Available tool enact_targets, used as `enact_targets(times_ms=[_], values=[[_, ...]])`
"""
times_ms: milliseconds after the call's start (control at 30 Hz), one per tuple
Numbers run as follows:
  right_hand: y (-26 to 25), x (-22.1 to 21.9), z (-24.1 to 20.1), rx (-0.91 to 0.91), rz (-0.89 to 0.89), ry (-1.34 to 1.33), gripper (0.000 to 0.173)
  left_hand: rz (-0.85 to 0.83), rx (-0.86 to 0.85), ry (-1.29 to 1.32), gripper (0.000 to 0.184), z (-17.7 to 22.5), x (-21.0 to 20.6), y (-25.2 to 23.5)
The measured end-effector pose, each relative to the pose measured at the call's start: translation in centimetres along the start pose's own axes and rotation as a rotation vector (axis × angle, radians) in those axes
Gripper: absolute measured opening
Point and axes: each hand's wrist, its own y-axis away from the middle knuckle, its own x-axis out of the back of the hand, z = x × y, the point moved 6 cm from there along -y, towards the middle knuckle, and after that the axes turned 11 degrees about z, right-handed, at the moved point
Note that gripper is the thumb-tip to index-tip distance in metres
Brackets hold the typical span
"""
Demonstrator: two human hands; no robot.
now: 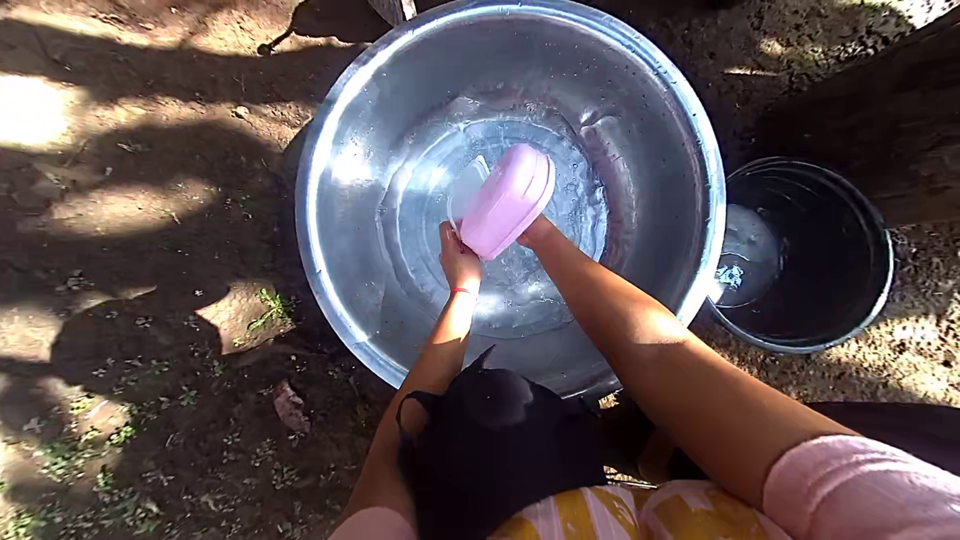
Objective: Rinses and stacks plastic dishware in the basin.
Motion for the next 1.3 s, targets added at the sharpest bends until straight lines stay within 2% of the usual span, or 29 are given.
enact_targets(times_ms=[100,167,200,267,333,400,500,600,700,800,867,933,967,1033,1100,1167,1200,1233,1300], values=[[1.6,1.8,-2.2,-0.038,-0.011,0.119,0.037,0.017,-0.159,0.033,0.039,2.5,1.5,-0.2],[1.1,2.5,-2.9,-0.022,0.000,0.010,0.036,0.048,-0.318,0.095,0.039,4.0,1.9,0.4],[0.3,2.4,-3.1,0.055,0.007,-0.003,0.036,0.060,-0.404,0.121,0.038,4.7,1.8,1.0],[-1.0,2.8,-3.4,0.278,0.058,0.214,0.029,0.082,-0.562,0.167,0.036,5.5,1.2,2.7],[-2.2,3.3,-3.5,0.426,0.154,0.406,0.029,0.044,-0.613,0.233,0.039,5.3,0.2,3.9],[-1.6,3.7,-3.9,0.455,0.195,0.471,0.031,0.001,-0.634,0.282,0.051,5.1,-0.7,4.1],[0.5,3.5,-5.4,0.467,0.202,0.413,0.028,-0.055,-0.663,0.287,0.089,6.0,-1.5,4.0],[1.8,3.2,-8.5,0.548,0.241,0.544,0.027,-0.071,-0.761,0.174,0.119,8.8,-1.1,3.7],[4.7,2.4,-12.9,0.623,0.190,0.545,0.027,-0.066,-0.934,0.116,0.114,12.3,-0.8,3.2],[7.0,1.5,-17.1,0.815,0.005,0.899,0.037,-0.031,-1.024,0.161,0.112,14.3,-0.2,2.3],[7.1,2.1,-18.9,0.671,-0.061,1.002,0.037,-0.024,-0.925,0.200,0.121,14.1,0.1,2.2],[8.4,3.7,-19.8,0.435,-0.093,0.874,0.040,-0.087,-0.725,0.325,0.127,13.5,-0.3,2.9],[9.1,4.7,-20.1,0.347,-0.118,0.842,0.039,-0.135,-0.599,0.433,0.124,13.3,-0.8,3.5],[10.1,6.5,-20.4,0.346,-0.158,0.939,0.034,-0.262,-0.328,0.626,0.106,13.1,-1.8,4.2],[10.5,8.1,-21.0,0.522,-0.203,1.143,0.028,-0.366,-0.068,0.734,0.081,12.9,-2.7,4.4],[10.9,9.3,-21.5,0.655,-0.220,1.236,0.033,-0.469,0.092,0.787,0.064,13.0,-3.2,4.7],[11.2,9.8,-21.6,0.632,-0.205,1.208,0.042,-0.517,0.136,0.792,0.057,13.3,-3.3,5.0],[11.7,10.3,-21.5,0.511,-0.195,1.123,0.054,-0.557,0.169,0.795,0.050,13.9,-3.4,5.3],[13.0,11.4,-20.8,0.228,-0.182,0.792,0.072,-0.602,0.259,0.820,0.044,15.1,-3.9,5.5]])
